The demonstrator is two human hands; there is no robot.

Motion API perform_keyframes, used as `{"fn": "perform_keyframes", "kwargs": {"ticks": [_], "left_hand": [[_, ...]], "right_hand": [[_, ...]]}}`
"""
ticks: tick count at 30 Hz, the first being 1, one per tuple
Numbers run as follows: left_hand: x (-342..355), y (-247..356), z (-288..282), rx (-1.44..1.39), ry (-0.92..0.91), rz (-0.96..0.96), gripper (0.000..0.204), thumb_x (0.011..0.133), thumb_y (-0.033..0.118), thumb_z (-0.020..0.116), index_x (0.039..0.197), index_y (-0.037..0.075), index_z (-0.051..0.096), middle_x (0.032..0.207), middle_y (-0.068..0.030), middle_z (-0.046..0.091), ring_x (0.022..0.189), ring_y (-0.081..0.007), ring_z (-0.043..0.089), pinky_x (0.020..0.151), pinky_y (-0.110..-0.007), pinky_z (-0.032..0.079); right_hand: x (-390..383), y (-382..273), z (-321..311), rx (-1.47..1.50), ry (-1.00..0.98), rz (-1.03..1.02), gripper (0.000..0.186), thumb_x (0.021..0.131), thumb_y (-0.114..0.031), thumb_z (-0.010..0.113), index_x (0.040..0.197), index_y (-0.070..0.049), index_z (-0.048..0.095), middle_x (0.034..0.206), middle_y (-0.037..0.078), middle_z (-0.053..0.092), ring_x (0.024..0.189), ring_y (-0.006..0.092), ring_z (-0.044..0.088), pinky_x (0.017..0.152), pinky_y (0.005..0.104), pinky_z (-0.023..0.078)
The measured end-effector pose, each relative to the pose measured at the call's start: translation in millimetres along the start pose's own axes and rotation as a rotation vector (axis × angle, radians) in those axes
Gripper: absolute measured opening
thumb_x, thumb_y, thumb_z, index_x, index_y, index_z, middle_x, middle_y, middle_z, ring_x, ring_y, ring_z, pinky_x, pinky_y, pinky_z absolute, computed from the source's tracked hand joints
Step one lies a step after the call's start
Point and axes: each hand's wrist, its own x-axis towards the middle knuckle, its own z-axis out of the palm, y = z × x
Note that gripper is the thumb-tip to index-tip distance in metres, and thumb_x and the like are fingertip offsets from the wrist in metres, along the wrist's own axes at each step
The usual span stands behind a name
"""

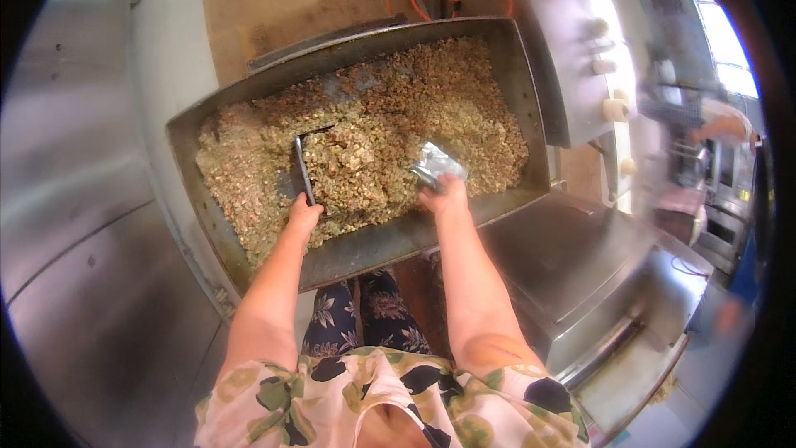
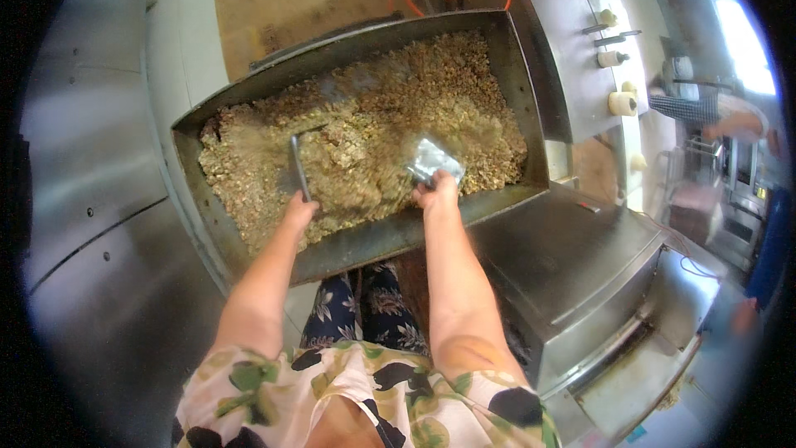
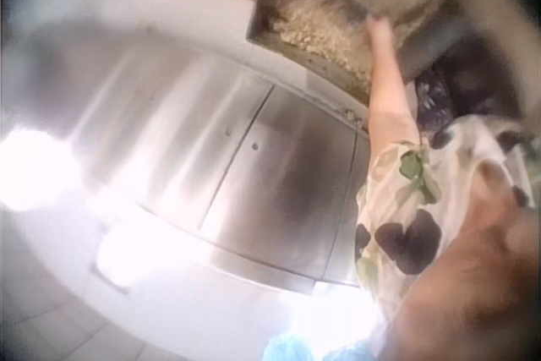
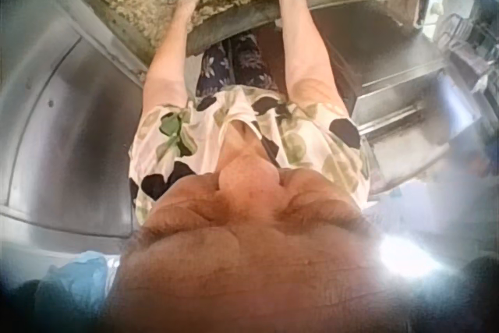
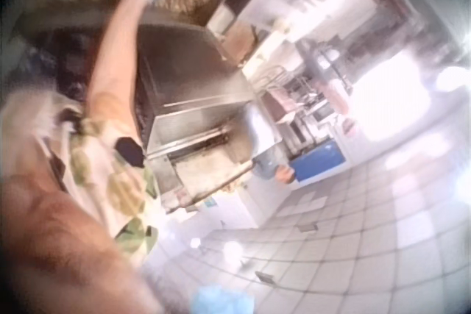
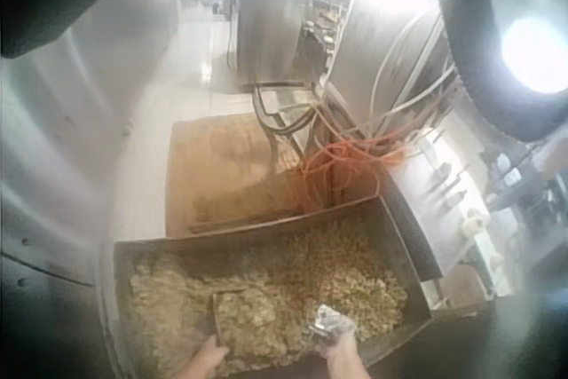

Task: The person cuts a large mass of dough on a stainless steel table using a metal scraper. They then scoop a grainy mixture from a metal bin and repeatedly transfer it into a rectangular tray, using the scraper to level and compact the contents.

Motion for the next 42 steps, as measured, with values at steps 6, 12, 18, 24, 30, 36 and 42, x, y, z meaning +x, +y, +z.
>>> {"fn": "perform_keyframes", "kwargs": {"ticks": [6, 12, 18, 24, 30, 36, 42], "left_hand": [[30.2, 5.9, 4.2, 0.336, 0.264, -0.018, 0.058, 0.080, 0.014, 0.058, 0.131, -0.007, 0.042, 0.124, -0.0257, 0.055, 0.112, -0.0378, 0.056, 0.091, -0.043, 0.045], [14.6, 33.7, -3.9, 0.121, 0.095, -0.093, 0.046, 0.071, 0.009, 0.058, 0.112, -0.007, 0.050, 0.093, -0.0226, 0.063, 0.084, -0.0349, 0.063, 0.074, -0.045, 0.049], [2.3, 49.0, -8.7, -0.589, -0.006, -0.119, 0.028, 0.063, -0.001, 0.053, 0.089, 0.006, 0.045, 0.075, -0.0067, 0.047, 0.064, -0.0205, 0.047, 0.055, -0.034, 0.041], [-1.9, 59.2, 9.5, -0.633, 0.067, -0.095, 0.043, 0.063, -0.004, 0.052, 0.106, 0.001, 0.050, 0.083, -0.0065, 0.050, 0.075, -0.0213, 0.051, 0.067, -0.034, 0.047], [-54.4, 80.9, -1.1, -0.690, 0.010, 0.066, 0.057, 0.064, -0.005, 0.050, 0.121, -0.002, 0.048, 0.100, -0.0095, 0.057, 0.091, -0.0235, 0.057, 0.077, -0.033, 0.048], [-127.4, 83.1, -31.8, -0.672, -0.137, 0.155, 0.060, 0.064, -0.005, 0.051, 0.123, -0.002, 0.046, 0.109, -0.0129, 0.058, 0.096, -0.0262, 0.059, 0.081, -0.035, 0.049], [-244.0, 128.2, -31.7, -0.824, 0.017, 0.197, 0.062, 0.063, -0.005, 0.048, 0.125, -0.002, 0.046, 0.104, -0.0122, 0.058, 0.093, -0.0269, 0.059, 0.077, -0.034, 0.049]], "right_hand": [[-41.8, -42.2, 33.5, 0.023, -0.407, -0.496, 0.040, 0.089, -0.019, 0.055, 0.126, -0.003, 0.052, 0.119, 0.013, 0.060, 0.110, 0.0267, 0.056, 0.090, 0.0413, 0.043], [-4.4, -41.8, 21.8, -0.473, -0.383, -0.468, 0.036, 0.088, -0.026, 0.059, 0.112, 0.000, 0.061, 0.103, 0.009, 0.063, 0.094, 0.0199, 0.056, 0.079, 0.0336, 0.043], [29.7, -35.6, 40.2, -0.640, -0.329, -0.333, 0.040, 0.088, -0.029, 0.057, 0.119, -0.004, 0.059, 0.105, 0.007, 0.061, 0.096, 0.0187, 0.055, 0.079, 0.0326, 0.042], [29.9, -11.6, 72.0, -0.648, -0.413, -0.349, 0.052, 0.092, -0.036, 0.050, 0.134, -0.005, 0.050, 0.143, 0.015, 0.043, 0.133, 0.0300, 0.034, 0.107, 0.0407, 0.026], [-23.0, -33.0, 56.2, -0.439, -0.468, -0.270, 0.044, 0.095, -0.029, 0.050, 0.129, -0.002, 0.053, 0.127, 0.009, 0.056, 0.117, 0.0206, 0.048, 0.101, 0.0334, 0.035], [-121.6, -53.2, 38.8, -0.489, -0.625, -0.574, 0.043, 0.096, -0.028, 0.047, 0.127, 0.000, 0.055, 0.131, 0.013, 0.054, 0.124, 0.0232, 0.046, 0.106, 0.0346, 0.032], [-201.4, -59.2, -8.2, -0.468, -0.645, -0.758, 0.045, 0.097, -0.032, 0.043, 0.126, 0.000, 0.056, 0.130, 0.014, 0.056, 0.122, 0.0242, 0.049, 0.106, 0.0343, 0.033]]}}
